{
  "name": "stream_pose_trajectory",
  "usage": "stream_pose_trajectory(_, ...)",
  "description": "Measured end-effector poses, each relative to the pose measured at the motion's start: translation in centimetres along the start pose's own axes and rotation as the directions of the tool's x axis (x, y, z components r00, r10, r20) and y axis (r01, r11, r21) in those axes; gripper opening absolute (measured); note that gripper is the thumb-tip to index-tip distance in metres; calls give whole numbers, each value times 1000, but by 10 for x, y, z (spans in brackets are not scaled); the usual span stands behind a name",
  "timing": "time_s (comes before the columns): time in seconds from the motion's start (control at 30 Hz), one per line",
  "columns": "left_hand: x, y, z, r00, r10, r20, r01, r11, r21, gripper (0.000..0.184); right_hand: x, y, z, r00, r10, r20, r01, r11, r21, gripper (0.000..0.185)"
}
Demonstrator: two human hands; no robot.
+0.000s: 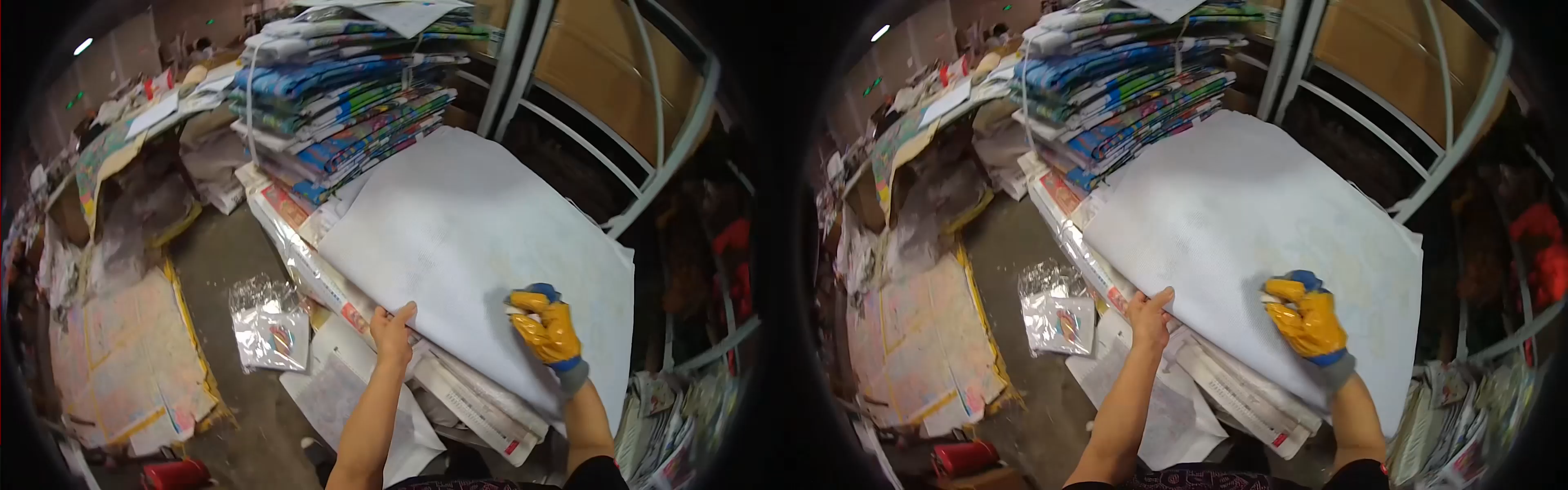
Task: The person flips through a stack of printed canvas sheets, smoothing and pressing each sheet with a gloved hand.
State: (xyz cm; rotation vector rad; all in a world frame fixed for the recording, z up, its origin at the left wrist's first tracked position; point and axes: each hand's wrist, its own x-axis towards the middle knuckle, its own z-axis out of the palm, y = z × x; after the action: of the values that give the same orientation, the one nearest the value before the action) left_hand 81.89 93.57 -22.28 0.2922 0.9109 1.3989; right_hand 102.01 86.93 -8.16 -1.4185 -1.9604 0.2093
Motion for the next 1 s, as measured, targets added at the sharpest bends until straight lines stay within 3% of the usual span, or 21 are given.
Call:
stream_pose_trajectory(0.07, -8, 3, 5, 998, 65, -5, -65, 998, 10, 30, 19, 7, 17, 992, -108, 68, 112, 992, -66, 22)
stream_pose_trajectory(0.2, -27, 19, 16, 1000, 6, -28, -5, 1000, 10, 34, 49, -4, 31, 980, -191, 60, 188, 981, 45, 21)
stream_pose_trajectory(0.27, -33, 18, 20, 992, 72, 105, -60, 991, -116, 39, 61, -16, 45, 983, -140, 121, 143, 990, -18, 21)
stream_pose_trajectory(0.3, -27, 12, 14, 986, 21, 164, 0, 991, -130, 46, 64, -9, 59, 968, -201, 153, 205, 979, -11, 20)
stream_pose_trajectory(0.37, -26, 15, 10, 983, -32, 182, 53, 992, -112, 48, 64, -7, 83, 977, -154, 148, 163, 985, -49, 20)
stream_pose_trajectory(0.4, -24, 14, 9, 981, -61, 186, 79, 992, -93, 50, 63, -5, 89, 973, -220, 69, 225, 971, -79, 17)
stream_pose_trajectory(0.43, -21, 11, 7, 979, -60, 194, 76, 994, -79, 50, 64, -3, 93, 966, -235, 103, 247, 961, -123, 16)
stream_pose_trajectory(0.5, -17, 3, 5, 985, -39, 167, 54, 995, -84, 50, 72, -2, 99, 949, -247, 195, 287, 934, -211, 16)
stream_pose_trajectory(0.57, -16, -9, 6, 997, 23, 75, -18, 998, -67, 50, 102, 10, 119, 916, -365, 170, 394, 897, -199, 15)
stream_pose_trajectory(0.6, -14, -10, 8, 998, 21, 63, -17, 998, -64, 50, 121, 13, 134, 923, -336, 188, 378, 882, -280, 12)
stream_pose_trajectory(0.67, -18, -12, 9, 998, 51, 36, -48, 996, -81, 50, 169, 14, 160, 913, -373, 165, 406, 873, -271, 14)
stream_pose_trajectory(0.73, -18, -8, 10, 997, 62, 47, -60, 998, -31, 50, 213, 27, 192, 871, -484, 85, 488, 832, -265, 14)
stream_pose_trajectory(0.83, -20, -2, 9, 997, 54, 48, -57, 997, 58, 50, 190, 35, 172, 868, -476, 139, 493, 859, -136, 15)
stream_pose_trajectory(0.93, -24, 2, 7, 997, 12, 76, -17, 997, 72, 50, 123, 20, 105, 868, -362, 339, 385, 923, 1, 12)
stream_pose_trajectory(1.0, -20, 1, 7, 995, 12, 99, -19, 998, 62, 50, 126, 16, 108, 856, -348, 383, 397, 916, -56, 21)
